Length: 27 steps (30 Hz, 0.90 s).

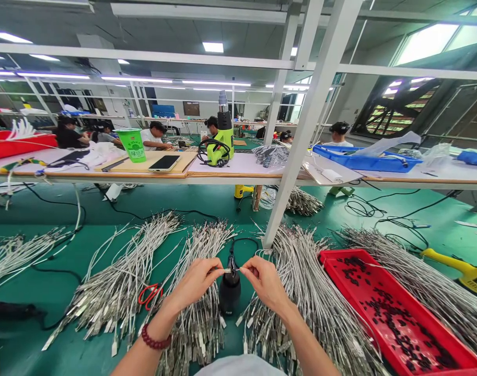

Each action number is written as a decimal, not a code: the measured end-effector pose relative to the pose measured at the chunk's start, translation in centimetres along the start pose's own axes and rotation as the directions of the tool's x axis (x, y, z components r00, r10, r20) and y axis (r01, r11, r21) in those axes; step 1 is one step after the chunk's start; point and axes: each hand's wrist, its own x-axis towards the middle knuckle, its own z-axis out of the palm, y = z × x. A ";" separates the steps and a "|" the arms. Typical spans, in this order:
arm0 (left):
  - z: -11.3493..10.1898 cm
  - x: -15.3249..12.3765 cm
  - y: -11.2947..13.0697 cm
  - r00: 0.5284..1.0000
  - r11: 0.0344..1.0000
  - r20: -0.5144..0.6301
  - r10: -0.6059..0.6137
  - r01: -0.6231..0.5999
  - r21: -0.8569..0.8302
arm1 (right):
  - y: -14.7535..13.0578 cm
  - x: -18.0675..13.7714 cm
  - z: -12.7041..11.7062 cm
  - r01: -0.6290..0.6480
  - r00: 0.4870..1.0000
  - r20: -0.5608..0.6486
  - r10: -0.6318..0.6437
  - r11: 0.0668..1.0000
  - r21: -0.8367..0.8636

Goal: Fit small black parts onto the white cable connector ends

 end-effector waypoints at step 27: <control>0.1 0.0 0.3 0.999 1.000 -0.034 -0.019 0.019 -0.003 | 0.2 0.2 0.2 -0.022 0.999 -0.043 0.023 0.999 0.029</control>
